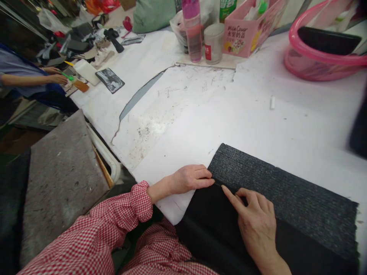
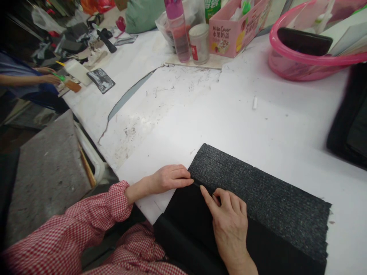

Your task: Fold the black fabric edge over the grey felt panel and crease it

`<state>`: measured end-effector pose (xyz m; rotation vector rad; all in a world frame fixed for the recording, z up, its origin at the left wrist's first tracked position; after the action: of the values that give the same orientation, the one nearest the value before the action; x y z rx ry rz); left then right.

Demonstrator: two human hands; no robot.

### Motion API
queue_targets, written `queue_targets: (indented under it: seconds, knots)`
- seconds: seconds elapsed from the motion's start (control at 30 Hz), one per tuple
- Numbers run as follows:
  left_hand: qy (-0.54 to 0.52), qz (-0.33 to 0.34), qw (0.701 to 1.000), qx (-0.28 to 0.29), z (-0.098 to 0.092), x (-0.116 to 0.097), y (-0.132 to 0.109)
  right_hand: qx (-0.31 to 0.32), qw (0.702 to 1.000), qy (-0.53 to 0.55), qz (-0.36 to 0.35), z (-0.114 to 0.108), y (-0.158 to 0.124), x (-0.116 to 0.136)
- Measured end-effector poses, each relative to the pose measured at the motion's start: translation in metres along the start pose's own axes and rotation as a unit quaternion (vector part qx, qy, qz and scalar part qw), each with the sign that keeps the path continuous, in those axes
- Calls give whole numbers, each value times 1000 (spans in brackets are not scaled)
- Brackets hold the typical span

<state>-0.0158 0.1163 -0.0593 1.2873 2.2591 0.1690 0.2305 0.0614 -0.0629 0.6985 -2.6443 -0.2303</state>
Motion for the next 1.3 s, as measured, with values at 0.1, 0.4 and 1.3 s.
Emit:
queue_targets:
  seconds: [0.1, 0.4, 1.3]
  knots:
    - [15, 22, 1000, 10, -4, 0, 2, 5, 1000, 2, 0, 0, 0, 0]
    - [1, 9, 1000, 6, -5, -2, 0, 3, 1000, -3, -2, 1, 1, -1]
    - [70, 28, 997, -4, 0, -5, -1, 1, 999, -44, -13, 3, 0, 2]
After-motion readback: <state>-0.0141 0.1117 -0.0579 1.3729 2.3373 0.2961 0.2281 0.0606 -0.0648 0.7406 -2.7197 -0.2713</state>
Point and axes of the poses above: each hand's wrist, its own y-axis towards the middle knuckle, its own z-axis out of the palm, x = y × z, the point moved 1 cm from there along y, towards the middle knuckle, and after that the axes turned 1 degree about x, right-handed, at the moved point
